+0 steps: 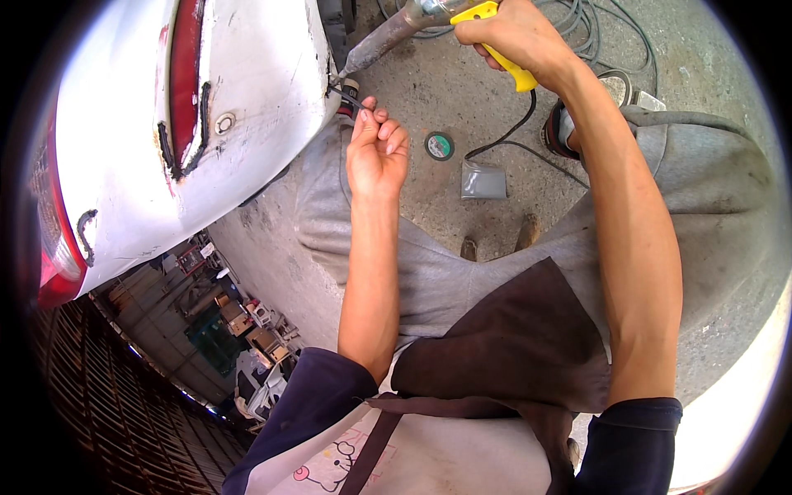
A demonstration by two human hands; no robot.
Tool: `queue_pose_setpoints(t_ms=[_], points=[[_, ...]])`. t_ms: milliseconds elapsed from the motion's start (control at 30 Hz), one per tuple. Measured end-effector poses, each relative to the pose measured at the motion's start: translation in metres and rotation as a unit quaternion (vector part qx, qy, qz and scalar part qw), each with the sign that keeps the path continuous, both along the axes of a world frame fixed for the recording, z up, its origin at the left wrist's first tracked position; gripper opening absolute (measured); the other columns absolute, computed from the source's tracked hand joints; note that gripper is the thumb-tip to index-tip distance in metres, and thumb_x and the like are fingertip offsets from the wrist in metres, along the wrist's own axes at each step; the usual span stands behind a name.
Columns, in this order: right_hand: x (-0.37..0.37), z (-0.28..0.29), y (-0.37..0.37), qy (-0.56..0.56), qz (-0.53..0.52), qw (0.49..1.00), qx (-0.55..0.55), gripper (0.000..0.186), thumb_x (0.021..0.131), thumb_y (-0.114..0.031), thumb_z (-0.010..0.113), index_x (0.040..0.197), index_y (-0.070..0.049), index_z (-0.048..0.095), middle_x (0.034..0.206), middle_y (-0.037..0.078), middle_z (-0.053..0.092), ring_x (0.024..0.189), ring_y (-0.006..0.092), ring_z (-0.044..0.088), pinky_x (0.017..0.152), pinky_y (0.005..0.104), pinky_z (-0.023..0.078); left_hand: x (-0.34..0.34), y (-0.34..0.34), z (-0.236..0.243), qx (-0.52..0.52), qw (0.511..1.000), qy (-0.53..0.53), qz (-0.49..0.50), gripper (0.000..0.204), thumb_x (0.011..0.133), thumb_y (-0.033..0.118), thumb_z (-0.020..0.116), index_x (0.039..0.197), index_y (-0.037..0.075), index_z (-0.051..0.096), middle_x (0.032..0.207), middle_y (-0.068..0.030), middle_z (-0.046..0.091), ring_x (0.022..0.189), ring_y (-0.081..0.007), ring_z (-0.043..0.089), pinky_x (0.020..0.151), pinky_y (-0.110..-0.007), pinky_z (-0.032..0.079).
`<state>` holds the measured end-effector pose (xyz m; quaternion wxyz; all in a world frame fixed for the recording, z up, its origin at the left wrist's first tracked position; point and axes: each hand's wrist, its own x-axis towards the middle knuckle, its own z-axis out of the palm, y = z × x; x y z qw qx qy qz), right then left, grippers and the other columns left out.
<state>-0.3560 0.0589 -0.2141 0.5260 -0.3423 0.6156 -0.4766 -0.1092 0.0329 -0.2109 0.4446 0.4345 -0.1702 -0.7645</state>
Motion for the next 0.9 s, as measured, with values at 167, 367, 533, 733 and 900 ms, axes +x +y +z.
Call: queue_pose_setpoints(t_ms=[167, 367, 533, 733, 900], points=[[-0.0005, -0.0006, -0.0001, -0.005, 0.001, 1.0, 0.0, 0.021, 0.071, -0.022, 0.061, 0.061, -0.006, 0.054, 0.056, 0.001, 0.052, 0.047, 0.0083, 0.049, 0.046, 0.0245, 0.039, 0.0001, -0.0012, 0.0016, 0.007, 1.0, -0.002, 0.0, 0.02, 0.1, 0.015, 0.047, 0.116, 0.003, 0.05, 0.087, -0.0063, 0.05, 0.065, -0.0108, 0.042, 0.051, -0.023, 0.034], [0.0005, 0.0002, 0.0009, 0.002, -0.006, 1.0, 0.002, 0.021, 0.072, -0.023, 0.062, 0.062, -0.006, 0.055, 0.056, 0.001, 0.052, 0.047, 0.0081, 0.049, 0.046, 0.0243, 0.04, 0.0007, -0.003, 0.0035, 0.008, 1.0, -0.005, -0.009, 0.02, 0.1, 0.014, 0.047, 0.116, 0.002, 0.05, 0.087, -0.0065, 0.05, 0.065, -0.0105, 0.042, 0.051, -0.022, 0.034], [0.0008, 0.0011, 0.0005, -0.002, -0.009, 1.0, 0.003, 0.02, 0.072, -0.023, 0.062, 0.064, -0.005, 0.055, 0.057, 0.001, 0.052, 0.047, 0.0083, 0.05, 0.046, 0.0244, 0.04, 0.0014, -0.0045, 0.004, 0.01, 1.0, -0.005, -0.01, 0.021, 0.1, 0.014, 0.047, 0.116, 0.002, 0.05, 0.086, -0.0066, 0.049, 0.064, -0.0105, 0.041, 0.051, -0.022, 0.034], [-0.0014, -0.0025, 0.0002, -0.014, -0.001, 1.0, 0.0, 0.02, 0.072, -0.022, 0.062, 0.064, -0.005, 0.055, 0.057, 0.001, 0.052, 0.047, 0.0086, 0.05, 0.046, 0.0246, 0.04, -0.0001, -0.0053, 0.0053, 0.012, 1.0, -0.011, -0.01, 0.021, 0.099, 0.014, 0.047, 0.116, 0.002, 0.05, 0.086, -0.0066, 0.049, 0.064, -0.0103, 0.041, 0.05, -0.022, 0.034], [-0.0006, -0.0007, 0.0009, -0.009, -0.005, 1.0, -0.001, 0.02, 0.072, -0.022, 0.062, 0.065, -0.005, 0.055, 0.057, 0.001, 0.052, 0.047, 0.0086, 0.05, 0.046, 0.0246, 0.04, -0.0002, -0.0057, 0.0073, 0.015, 1.0, -0.014, -0.01, 0.021, 0.099, 0.013, 0.047, 0.116, 0.001, 0.05, 0.086, -0.0067, 0.049, 0.064, -0.0103, 0.04, 0.05, -0.022, 0.034]])
